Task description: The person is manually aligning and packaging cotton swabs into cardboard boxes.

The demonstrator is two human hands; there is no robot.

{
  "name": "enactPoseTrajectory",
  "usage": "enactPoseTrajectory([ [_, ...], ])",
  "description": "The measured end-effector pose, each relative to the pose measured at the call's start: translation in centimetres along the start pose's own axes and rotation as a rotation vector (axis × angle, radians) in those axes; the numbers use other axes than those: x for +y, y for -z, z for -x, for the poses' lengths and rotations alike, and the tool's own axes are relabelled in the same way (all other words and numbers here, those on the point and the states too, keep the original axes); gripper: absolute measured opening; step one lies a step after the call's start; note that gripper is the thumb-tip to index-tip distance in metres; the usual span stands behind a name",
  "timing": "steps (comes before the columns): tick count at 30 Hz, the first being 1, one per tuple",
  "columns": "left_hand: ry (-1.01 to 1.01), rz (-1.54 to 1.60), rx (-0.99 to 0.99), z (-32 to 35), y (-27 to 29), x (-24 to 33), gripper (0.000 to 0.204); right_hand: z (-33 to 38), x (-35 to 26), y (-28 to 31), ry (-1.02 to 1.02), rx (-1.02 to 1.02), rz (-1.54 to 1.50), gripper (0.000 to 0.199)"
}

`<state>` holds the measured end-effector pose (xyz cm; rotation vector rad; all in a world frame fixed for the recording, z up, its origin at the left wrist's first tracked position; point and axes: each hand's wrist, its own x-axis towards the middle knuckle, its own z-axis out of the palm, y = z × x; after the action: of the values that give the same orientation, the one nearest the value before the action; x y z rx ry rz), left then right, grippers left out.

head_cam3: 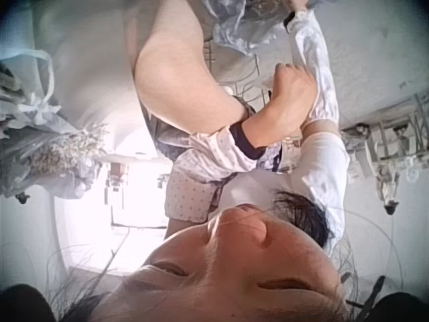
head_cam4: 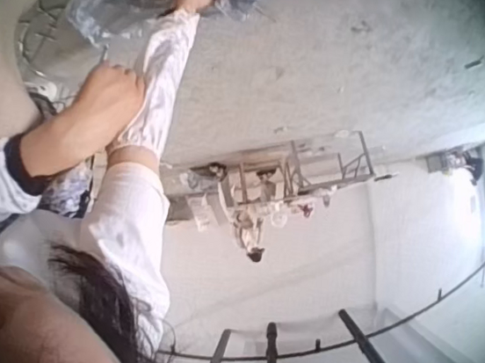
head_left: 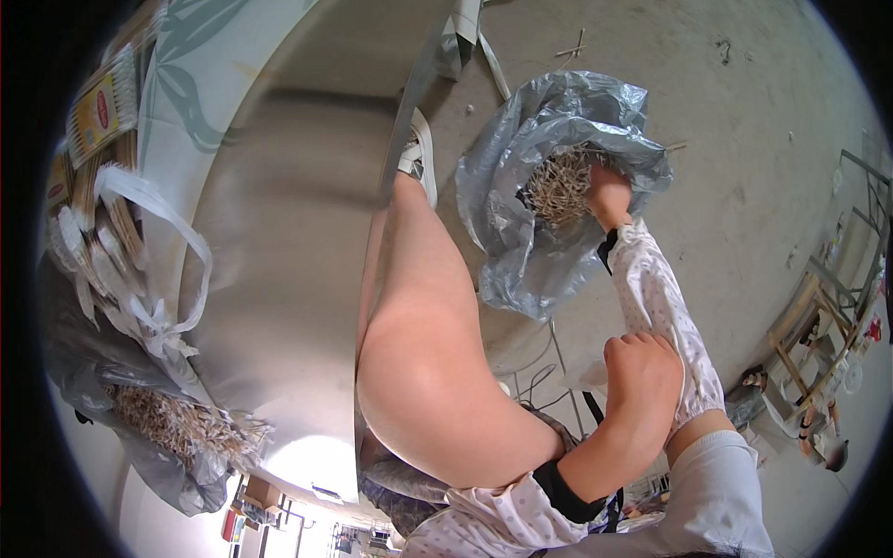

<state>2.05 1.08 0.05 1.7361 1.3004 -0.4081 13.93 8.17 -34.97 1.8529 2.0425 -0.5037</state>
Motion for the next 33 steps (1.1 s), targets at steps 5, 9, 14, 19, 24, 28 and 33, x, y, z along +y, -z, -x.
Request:
enactPoseTrajectory([
  [5,0.016,-0.025,0.018,0.0,0.1,0.0,0.012,-2.4,-1.1,-0.4,-0.009,0.185,-0.560,0.028],
  [9,0.044,-0.057,0.049,-0.2,0.9,-0.5,0.010,-5.9,-1.5,-1.5,0.081,0.153,-0.469,0.032],
  [14,0.091,0.035,0.185,-0.6,1.3,-0.4,0.011,-6.7,1.1,-2.1,-0.052,0.000,-0.378,0.031],
  [19,0.123,0.021,0.192,0.5,1.2,-0.9,0.013,-2.6,-1.1,-0.2,-0.265,0.092,-1.352,0.024],
  [24,0.144,0.142,0.302,-0.3,-0.2,-2.5,0.014,2.6,-0.5,3.1,-0.372,0.050,-1.538,0.022],
  [28,0.113,0.246,0.323,0.6,-1.0,-3.6,0.011,4.6,0.9,4.2,-0.471,-0.118,-1.780,0.026],
  [33,0.183,0.304,0.320,2.0,-2.0,-4.4,0.010,6.3,1.8,4.3,-0.383,-0.312,-1.994,0.038],
])
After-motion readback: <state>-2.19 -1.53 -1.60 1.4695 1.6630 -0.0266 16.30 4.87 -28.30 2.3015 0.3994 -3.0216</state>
